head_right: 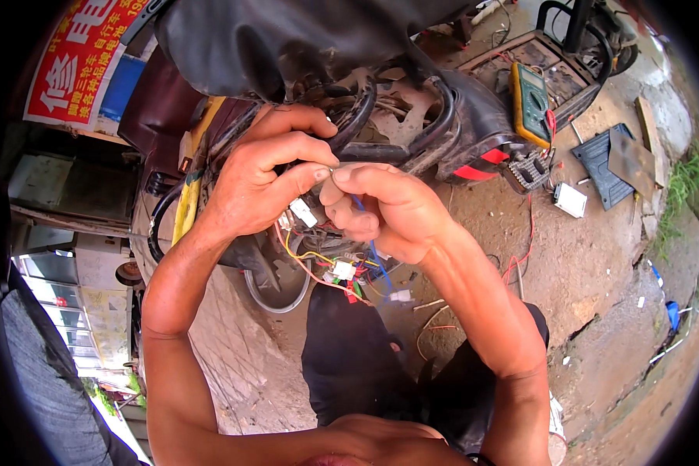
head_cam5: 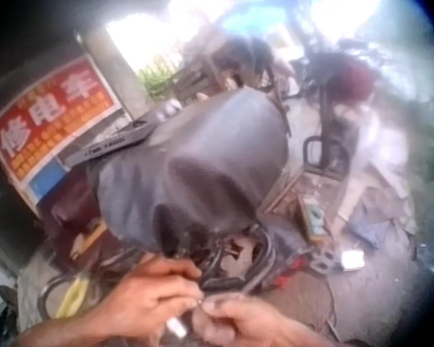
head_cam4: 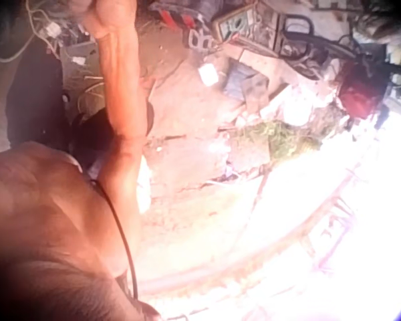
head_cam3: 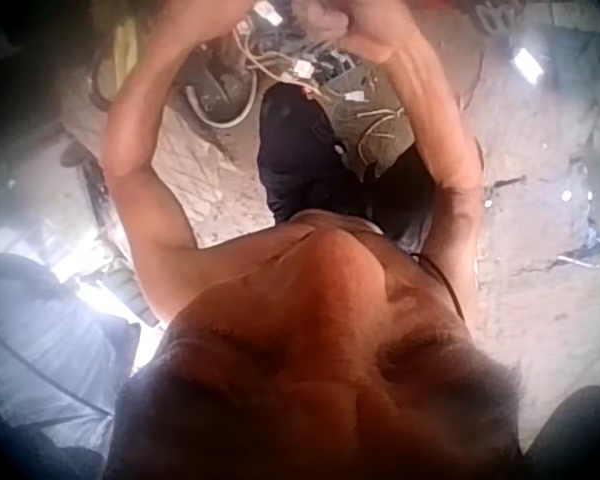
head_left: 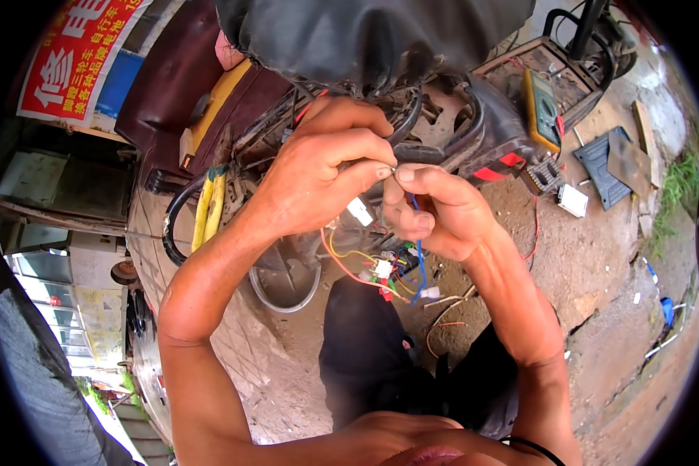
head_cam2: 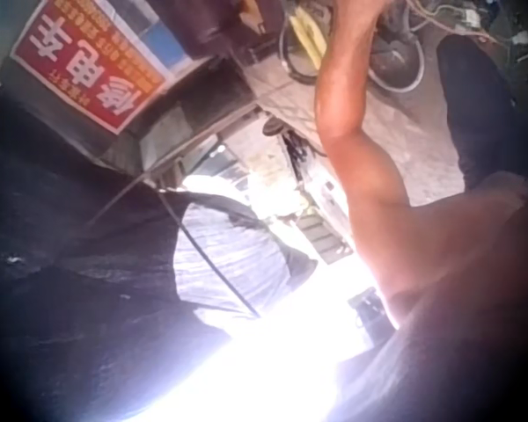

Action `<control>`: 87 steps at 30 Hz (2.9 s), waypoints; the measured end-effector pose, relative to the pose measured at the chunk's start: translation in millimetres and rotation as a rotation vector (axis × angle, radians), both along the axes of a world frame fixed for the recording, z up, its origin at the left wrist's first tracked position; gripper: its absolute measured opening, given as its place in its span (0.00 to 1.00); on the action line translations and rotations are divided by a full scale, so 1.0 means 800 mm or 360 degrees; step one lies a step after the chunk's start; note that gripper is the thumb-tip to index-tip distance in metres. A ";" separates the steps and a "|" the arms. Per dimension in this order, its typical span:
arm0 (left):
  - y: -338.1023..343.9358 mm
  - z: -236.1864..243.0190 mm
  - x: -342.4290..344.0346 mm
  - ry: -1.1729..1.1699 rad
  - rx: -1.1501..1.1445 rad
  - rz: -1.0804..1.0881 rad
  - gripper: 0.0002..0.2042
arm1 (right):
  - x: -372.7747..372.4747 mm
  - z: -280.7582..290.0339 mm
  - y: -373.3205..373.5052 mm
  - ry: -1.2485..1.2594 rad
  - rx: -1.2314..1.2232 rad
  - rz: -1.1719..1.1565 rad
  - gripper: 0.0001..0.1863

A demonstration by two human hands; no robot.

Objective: The person repairs the wiring of a scooter by stripping wires with pliers, twisting wire ends together, and inserting wires into connectors by hand.

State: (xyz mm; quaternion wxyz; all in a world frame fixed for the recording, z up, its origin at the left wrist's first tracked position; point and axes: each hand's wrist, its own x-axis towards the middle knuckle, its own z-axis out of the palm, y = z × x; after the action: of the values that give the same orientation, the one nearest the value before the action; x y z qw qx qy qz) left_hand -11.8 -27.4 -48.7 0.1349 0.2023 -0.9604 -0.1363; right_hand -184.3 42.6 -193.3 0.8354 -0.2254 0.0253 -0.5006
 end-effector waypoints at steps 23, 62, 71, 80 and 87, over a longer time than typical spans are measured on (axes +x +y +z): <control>0.000 -0.003 0.000 -0.0007 0.0103 0.0084 0.05 | -0.021 0.043 0.018 0.0782 0.0117 -0.0428 0.20; 0.001 -0.003 0.000 -0.0004 0.0068 0.0100 0.05 | -0.021 0.038 0.021 0.0869 0.0058 -0.0494 0.15; -0.001 -0.003 0.002 0.0020 0.0041 0.0052 0.06 | 0.001 0.011 0.008 0.0198 0.0225 -0.0324 0.04; 0.000 -0.003 -0.001 0.0014 -0.0004 0.0107 0.06 | 0.020 0.034 0.022 0.1557 -0.0232 -0.1466 0.05; -0.003 -0.002 -0.001 0.0204 0.0175 0.0131 0.13 | 0.002 0.024 0.022 0.1680 -0.0379 -0.1766 0.06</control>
State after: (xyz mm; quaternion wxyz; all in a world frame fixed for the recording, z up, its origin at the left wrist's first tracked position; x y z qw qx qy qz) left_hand -12.4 -29.6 -50.2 0.1902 0.2394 -0.9317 -0.1958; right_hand -183.1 60.1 -173.7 0.3099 -0.4768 0.4751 -0.6715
